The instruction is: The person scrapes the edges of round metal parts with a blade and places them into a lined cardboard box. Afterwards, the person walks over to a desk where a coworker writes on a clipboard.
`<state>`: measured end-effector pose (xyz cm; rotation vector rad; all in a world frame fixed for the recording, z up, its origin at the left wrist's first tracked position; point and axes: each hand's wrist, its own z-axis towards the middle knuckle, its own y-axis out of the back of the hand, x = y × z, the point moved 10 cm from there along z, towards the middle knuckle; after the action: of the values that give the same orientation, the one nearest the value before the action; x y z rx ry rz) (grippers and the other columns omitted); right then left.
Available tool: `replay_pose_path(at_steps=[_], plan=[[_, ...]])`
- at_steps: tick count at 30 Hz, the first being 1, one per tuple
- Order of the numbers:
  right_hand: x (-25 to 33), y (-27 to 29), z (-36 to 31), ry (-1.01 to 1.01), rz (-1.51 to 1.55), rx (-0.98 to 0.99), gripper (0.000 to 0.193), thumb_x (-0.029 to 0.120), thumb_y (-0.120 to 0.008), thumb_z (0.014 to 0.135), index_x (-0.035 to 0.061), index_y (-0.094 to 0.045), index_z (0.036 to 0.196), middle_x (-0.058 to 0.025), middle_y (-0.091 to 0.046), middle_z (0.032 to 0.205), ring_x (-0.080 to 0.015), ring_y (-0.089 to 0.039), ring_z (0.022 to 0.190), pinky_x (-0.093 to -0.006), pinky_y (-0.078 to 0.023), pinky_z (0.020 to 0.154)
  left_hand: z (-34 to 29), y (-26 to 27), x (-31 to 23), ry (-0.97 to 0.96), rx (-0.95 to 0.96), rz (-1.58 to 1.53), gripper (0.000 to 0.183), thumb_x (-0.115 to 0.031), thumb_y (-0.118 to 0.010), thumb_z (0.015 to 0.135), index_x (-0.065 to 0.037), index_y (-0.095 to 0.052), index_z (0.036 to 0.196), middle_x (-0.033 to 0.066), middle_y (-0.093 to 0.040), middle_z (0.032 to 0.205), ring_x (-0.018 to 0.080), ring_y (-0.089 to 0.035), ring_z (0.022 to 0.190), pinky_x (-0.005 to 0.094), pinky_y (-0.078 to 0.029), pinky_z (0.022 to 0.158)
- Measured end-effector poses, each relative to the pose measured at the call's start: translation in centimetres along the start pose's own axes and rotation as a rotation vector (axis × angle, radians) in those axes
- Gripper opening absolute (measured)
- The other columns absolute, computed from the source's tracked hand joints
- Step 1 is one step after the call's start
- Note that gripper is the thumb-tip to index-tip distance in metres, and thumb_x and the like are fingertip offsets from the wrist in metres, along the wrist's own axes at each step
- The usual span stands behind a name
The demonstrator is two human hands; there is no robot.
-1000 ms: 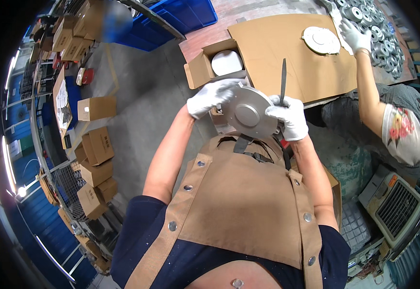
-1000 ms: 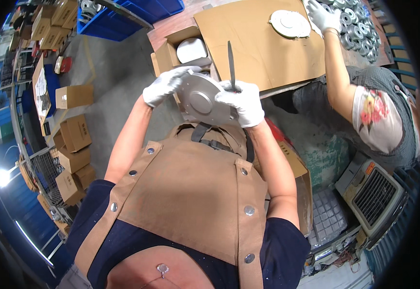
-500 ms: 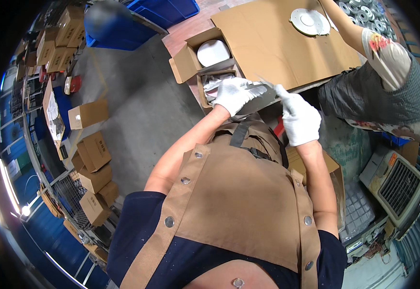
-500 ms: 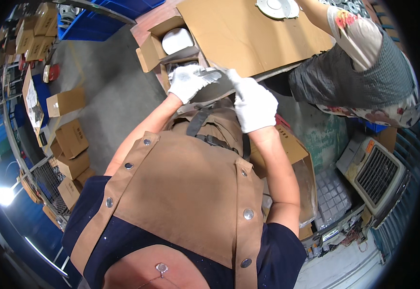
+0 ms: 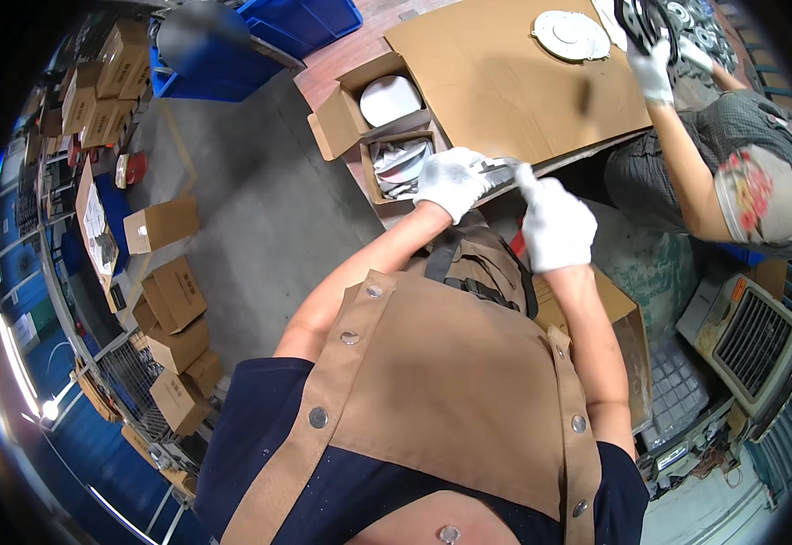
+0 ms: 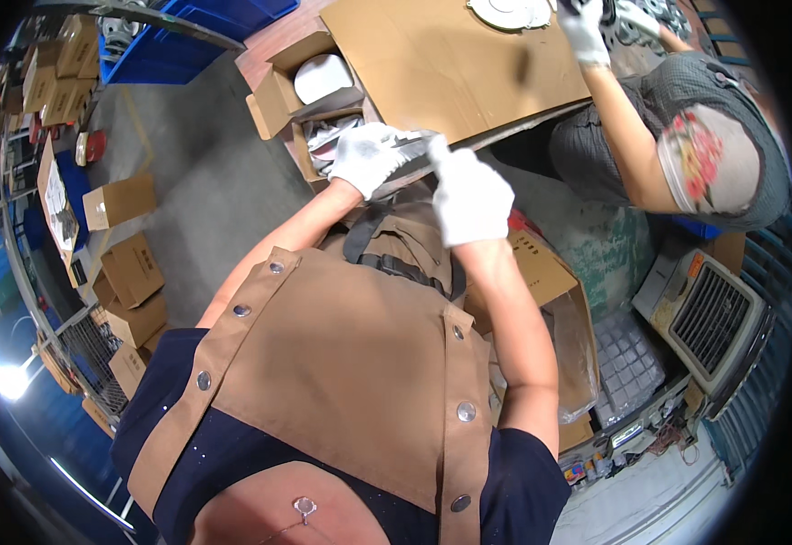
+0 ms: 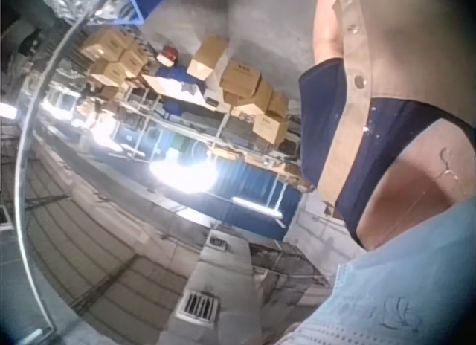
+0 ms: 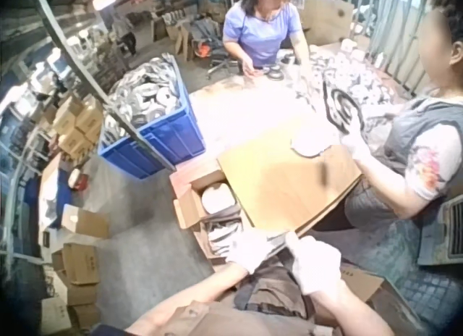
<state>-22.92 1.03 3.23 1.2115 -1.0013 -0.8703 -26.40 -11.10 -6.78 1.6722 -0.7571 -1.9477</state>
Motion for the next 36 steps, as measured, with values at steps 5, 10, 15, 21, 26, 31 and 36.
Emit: replay_pose_path(at_steps=[5, 10, 15, 21, 26, 31, 36], plan=[[-10.0, -8.5, -0.9, -0.454, 0.360, 0.180, 0.028, 0.017, -0.052, 0.088, 0.0139, -0.065, 0.113, -0.0087, -0.067, 0.080, -0.0227, -0.064, 0.070, -0.0334, -0.050, 0.066, 2.6, 3.0, -2.1, 0.063, 0.171, 0.027, 0.035, -0.037, -0.072, 0.076, -0.001, -0.068, 0.076, 0.0134, -0.067, 0.073, 0.0208, -0.065, 0.069, 0.0289, -0.051, 0.065], [-10.8, -7.7, -0.9, -0.678, 1.083, -0.060, 0.035, 0.026, -0.063, 0.087, -0.0014, -0.064, 0.108, -0.0028, -0.061, 0.066, -0.0057, -0.049, 0.050, -0.0199, -0.039, 0.046, 1.3, 0.5, 3.9, 0.801, 0.126, -1.613, 0.035, -0.020, -0.058, 0.091, -0.004, -0.053, 0.123, 0.0087, -0.060, 0.116, 0.0194, -0.060, 0.102, 0.0333, -0.052, 0.086], [-4.5, -9.4, -0.7, -0.978, 1.772, 0.274, 0.028, 0.030, -0.055, 0.092, 0.0025, -0.063, 0.092, -0.0048, -0.063, 0.068, -0.0043, -0.027, 0.037, -0.0205, -0.020, 0.035, 1.1, -0.6, 4.3, 0.935, 0.212, -1.738, 0.040, -0.031, -0.046, 0.097, -0.004, -0.049, 0.126, 0.0096, -0.057, 0.125, 0.0235, -0.056, 0.112, 0.0378, -0.046, 0.097], [-3.5, -10.9, 0.4, -0.969, 1.807, 0.306, 0.018, 0.024, -0.065, 0.085, 0.0081, -0.058, 0.081, -0.0059, -0.063, 0.072, -0.0044, -0.025, 0.037, -0.0206, -0.018, 0.034, -0.4, -0.7, 6.0, 0.972, 0.130, -1.750, 0.041, -0.031, -0.041, 0.098, -0.002, -0.047, 0.125, 0.0129, -0.055, 0.124, 0.0258, -0.057, 0.110, 0.0391, -0.049, 0.093], [-2.4, -11.7, -0.2, -1.087, 1.977, 0.313, 0.016, 0.025, -0.065, 0.086, 0.0113, -0.059, 0.088, -0.0063, -0.063, 0.073, -0.0037, -0.023, 0.036, -0.0194, -0.017, 0.033, -3.5, -1.5, 6.7, 1.148, 0.116, -1.921, 0.026, -0.020, -0.056, 0.092, -0.001, -0.054, 0.110, 0.0115, -0.065, 0.097, 0.0179, -0.067, 0.080, 0.0263, -0.059, 0.061], [-1.7, -11.5, -0.2, -1.074, 2.015, 0.322, 0.017, 0.027, -0.063, 0.088, 0.0134, -0.058, 0.096, -0.0063, -0.064, 0.076, -0.0034, -0.022, 0.035, -0.0187, -0.017, 0.033, -3.9, -1.8, 6.6, 1.107, 0.246, -1.949, 0.035, -0.030, -0.048, 0.096, -0.002, -0.049, 0.117, 0.0148, -0.059, 0.112, 0.0273, -0.062, 0.095, 0.0398, -0.058, 0.071], [-0.9, -12.0, 0.8, -1.049, 2.117, 0.377, 0.016, 0.028, -0.060, 0.089, 0.0136, -0.056, 0.095, -0.0032, -0.062, 0.072, -0.0039, -0.023, 0.035, -0.0195, -0.017, 0.032, -2.2, -0.7, 6.1, 1.044, 0.230, -2.184, 0.034, -0.028, -0.051, 0.095, -0.002, -0.049, 0.118, 0.0153, -0.058, 0.115, 0.0266, -0.061, 0.099, 0.0388, -0.058, 0.078]])
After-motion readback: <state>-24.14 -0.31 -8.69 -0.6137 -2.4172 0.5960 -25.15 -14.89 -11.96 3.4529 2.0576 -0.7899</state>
